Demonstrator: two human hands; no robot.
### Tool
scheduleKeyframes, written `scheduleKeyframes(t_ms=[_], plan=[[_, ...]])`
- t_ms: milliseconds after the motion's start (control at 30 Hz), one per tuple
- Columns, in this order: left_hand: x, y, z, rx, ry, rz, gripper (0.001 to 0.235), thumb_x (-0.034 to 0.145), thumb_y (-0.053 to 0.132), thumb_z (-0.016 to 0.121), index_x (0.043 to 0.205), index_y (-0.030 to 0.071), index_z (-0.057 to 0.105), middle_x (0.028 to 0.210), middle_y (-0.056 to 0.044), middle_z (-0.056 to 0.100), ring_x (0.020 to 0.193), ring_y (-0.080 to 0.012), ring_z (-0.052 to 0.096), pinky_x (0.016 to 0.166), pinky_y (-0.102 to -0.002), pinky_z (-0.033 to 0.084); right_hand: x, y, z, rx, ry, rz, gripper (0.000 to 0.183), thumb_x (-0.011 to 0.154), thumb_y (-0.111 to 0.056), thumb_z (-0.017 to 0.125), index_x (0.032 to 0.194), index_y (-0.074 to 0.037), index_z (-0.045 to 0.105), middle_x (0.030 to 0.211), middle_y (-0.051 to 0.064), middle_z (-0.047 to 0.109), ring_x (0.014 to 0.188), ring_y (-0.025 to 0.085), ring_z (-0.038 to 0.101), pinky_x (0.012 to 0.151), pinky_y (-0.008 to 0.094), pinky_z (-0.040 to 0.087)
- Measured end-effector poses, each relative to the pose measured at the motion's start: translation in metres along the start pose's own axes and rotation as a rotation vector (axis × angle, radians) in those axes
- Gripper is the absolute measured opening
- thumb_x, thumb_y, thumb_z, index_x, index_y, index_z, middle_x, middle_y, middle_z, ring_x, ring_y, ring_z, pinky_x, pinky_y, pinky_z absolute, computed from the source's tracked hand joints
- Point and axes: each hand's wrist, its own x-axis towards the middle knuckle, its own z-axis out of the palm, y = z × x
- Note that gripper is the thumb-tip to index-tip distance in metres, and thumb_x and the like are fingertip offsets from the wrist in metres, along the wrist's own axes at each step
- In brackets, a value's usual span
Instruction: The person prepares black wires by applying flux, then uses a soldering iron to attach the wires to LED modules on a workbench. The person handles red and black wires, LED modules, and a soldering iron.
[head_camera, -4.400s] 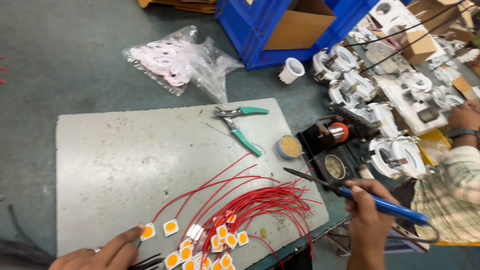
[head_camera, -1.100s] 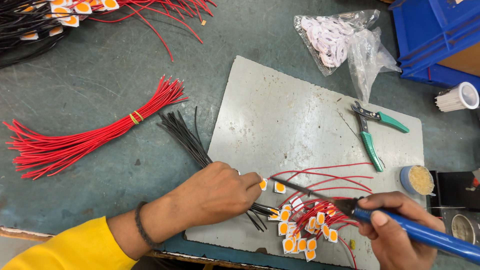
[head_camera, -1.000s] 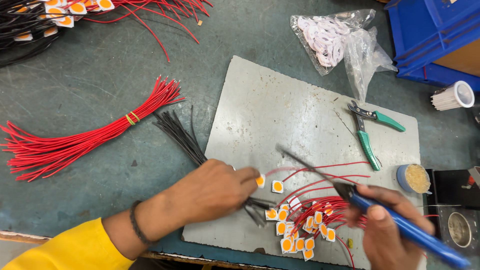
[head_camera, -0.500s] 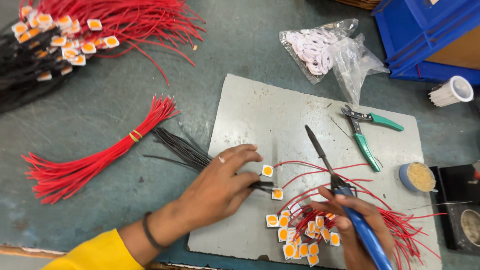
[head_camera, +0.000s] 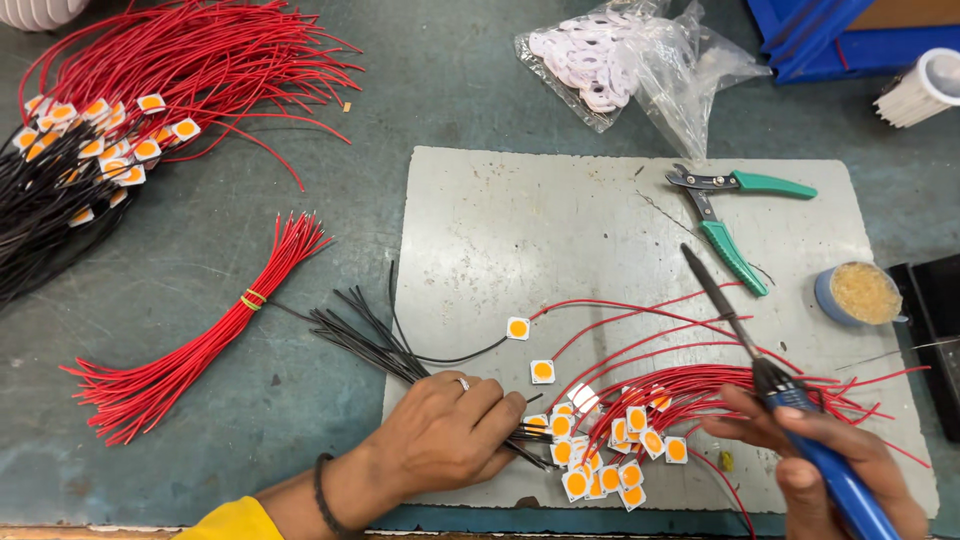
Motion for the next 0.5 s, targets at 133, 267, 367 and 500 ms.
scheduleKeyframes(t_ms=[133,267,367,500], plan=[[0.003,0.002,0.002,0.032,-0.051,-0.038,0.039,0.071,0.016,0.077,0.106,0.003,0.066,0.093,-0.009,0.065,0.061,-0.0248,0.062,0.057,-0.04,0.051,0.003,0.002,-0.016,-0.037,-0.018,0.0,0.034,0.107,-0.027,0.057,0.131,-0.003,0.054,0.119,0.036,0.066,0.107,0.044,0.073,0.099,0.055,0.061],[0.007,0.002,0.006,0.032,-0.065,-0.065,0.036,0.069,0.012,0.073,0.102,0.001,0.063,0.123,-0.017,0.07,0.061,-0.0248,0.065,0.058,-0.039,0.053,-0.013,0.022,-0.035,-0.098,0.009,-0.001,0.033,0.107,-0.029,0.053,0.132,-0.008,0.051,0.12,0.033,0.069,0.108,0.042,0.074,0.081,0.042,0.06],[0.01,0.001,0.009,0.057,-0.127,-0.092,0.025,0.072,0.012,0.071,0.092,0.003,0.06,0.131,-0.018,0.069,0.058,-0.0246,0.065,0.057,-0.039,0.053,-0.018,0.053,-0.068,-0.128,-0.087,-0.008,0.04,0.104,-0.031,0.055,0.128,0.001,0.054,0.104,0.032,0.068,0.091,0.039,0.072,0.072,0.044,0.059],[0.011,0.001,0.01,0.13,-0.165,-0.088,0.015,0.081,0.013,0.065,0.09,0.004,0.059,0.13,-0.018,0.069,0.055,-0.0213,0.064,0.056,-0.037,0.053,0.014,0.112,-0.152,0.09,-0.274,0.791,0.051,0.1,-0.033,0.057,0.122,0.013,0.059,0.082,0.031,0.068,0.069,0.036,0.069,0.06,0.045,0.057]])
